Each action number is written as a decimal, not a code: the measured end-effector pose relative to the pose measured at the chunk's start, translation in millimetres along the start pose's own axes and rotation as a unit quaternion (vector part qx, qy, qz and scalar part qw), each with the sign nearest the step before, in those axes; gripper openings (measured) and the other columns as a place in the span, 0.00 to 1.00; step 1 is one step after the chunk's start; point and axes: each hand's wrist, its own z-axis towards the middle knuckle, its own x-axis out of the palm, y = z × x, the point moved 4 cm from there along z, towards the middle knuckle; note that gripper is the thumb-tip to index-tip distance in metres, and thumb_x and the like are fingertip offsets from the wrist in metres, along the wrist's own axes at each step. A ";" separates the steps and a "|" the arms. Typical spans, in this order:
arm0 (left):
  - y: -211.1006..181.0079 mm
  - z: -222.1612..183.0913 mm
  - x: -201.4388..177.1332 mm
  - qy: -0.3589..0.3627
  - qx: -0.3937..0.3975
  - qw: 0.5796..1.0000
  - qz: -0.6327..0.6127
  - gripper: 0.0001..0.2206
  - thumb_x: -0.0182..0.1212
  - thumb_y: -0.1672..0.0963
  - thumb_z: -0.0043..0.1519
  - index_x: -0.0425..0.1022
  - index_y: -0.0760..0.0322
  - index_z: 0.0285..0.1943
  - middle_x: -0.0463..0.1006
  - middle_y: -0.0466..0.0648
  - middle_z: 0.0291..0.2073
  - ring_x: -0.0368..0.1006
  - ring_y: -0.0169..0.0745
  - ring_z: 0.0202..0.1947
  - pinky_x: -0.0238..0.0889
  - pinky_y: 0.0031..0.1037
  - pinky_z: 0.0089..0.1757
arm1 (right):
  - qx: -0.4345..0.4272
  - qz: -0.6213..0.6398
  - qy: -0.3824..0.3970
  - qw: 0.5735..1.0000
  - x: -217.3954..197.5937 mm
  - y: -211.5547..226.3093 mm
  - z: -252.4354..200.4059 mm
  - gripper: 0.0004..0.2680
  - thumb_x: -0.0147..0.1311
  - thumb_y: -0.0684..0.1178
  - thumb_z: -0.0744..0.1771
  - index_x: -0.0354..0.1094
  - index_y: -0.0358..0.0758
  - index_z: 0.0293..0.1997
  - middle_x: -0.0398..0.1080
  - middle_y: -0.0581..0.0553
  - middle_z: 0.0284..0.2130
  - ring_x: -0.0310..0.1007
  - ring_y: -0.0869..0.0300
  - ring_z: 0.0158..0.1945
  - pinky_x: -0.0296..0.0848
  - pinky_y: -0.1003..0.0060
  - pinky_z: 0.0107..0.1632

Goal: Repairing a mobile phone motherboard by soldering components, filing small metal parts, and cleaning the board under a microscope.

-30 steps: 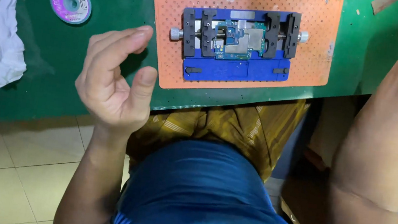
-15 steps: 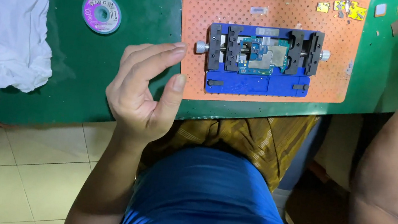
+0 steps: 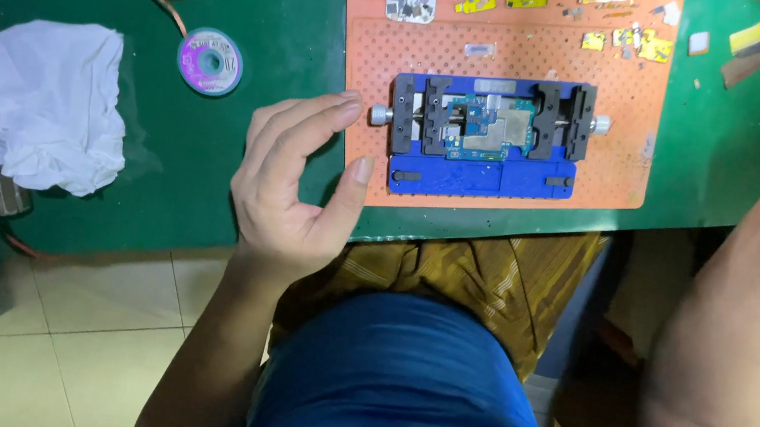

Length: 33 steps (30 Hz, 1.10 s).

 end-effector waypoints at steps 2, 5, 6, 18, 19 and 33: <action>-4.4 3.2 1.2 0.017 0.004 1.000 0.019 0.12 0.54 0.61 0.56 0.64 0.71 0.47 0.69 0.56 0.44 0.67 0.50 0.46 0.61 0.33 0.49 | 0.001 0.010 -0.013 1.000 110.0 118.3 -62.6 0.10 0.48 0.38 0.56 0.47 0.46 0.18 0.59 0.51 0.23 0.58 0.60 0.31 0.67 0.62 0.39; -3.7 6.8 9.4 0.103 -0.029 0.991 0.078 0.23 0.61 0.55 0.53 0.58 0.65 0.55 0.62 0.53 0.54 0.62 0.51 0.53 0.53 0.35 0.52 | -0.246 -0.043 0.031 0.968 164.7 244.5 -215.8 0.04 0.44 0.35 0.67 0.60 0.21 0.42 0.58 0.29 0.20 0.48 0.59 0.15 0.48 0.67 0.16; -5.1 9.2 10.2 0.085 -0.015 0.991 0.101 0.22 0.60 0.54 0.53 0.60 0.65 0.54 0.64 0.53 0.52 0.63 0.50 0.52 0.52 0.35 0.51 | -0.262 -0.087 0.086 0.957 165.5 241.7 -238.8 0.05 0.47 0.37 0.64 0.62 0.22 0.35 0.61 0.31 0.22 0.58 0.53 0.21 0.58 0.62 0.26; 3.0 7.5 16.7 0.004 0.013 0.991 0.130 0.16 0.55 0.56 0.53 0.64 0.71 0.47 0.67 0.58 0.44 0.65 0.52 0.47 0.56 0.35 0.48 | -0.317 -0.099 0.259 0.907 204.3 254.7 -279.5 0.03 0.47 0.40 0.62 0.64 0.32 0.31 0.69 0.37 0.27 0.68 0.56 0.24 0.55 0.64 0.28; 2.9 7.1 17.9 0.013 0.014 0.991 0.133 0.16 0.55 0.56 0.53 0.64 0.72 0.47 0.67 0.58 0.44 0.66 0.52 0.46 0.56 0.35 0.48 | -0.326 -0.085 0.275 0.901 205.2 255.8 -279.7 0.02 0.47 0.39 0.61 0.64 0.32 0.32 0.69 0.38 0.27 0.70 0.56 0.24 0.54 0.65 0.25; 1.7 11.2 15.1 0.008 0.042 0.993 0.114 0.15 0.54 0.58 0.56 0.59 0.71 0.48 0.67 0.61 0.43 0.66 0.54 0.46 0.59 0.35 0.47 | -0.329 -0.078 0.270 0.902 207.8 253.8 -279.3 0.02 0.48 0.39 0.60 0.64 0.30 0.27 0.68 0.36 0.25 0.72 0.55 0.26 0.57 0.67 0.24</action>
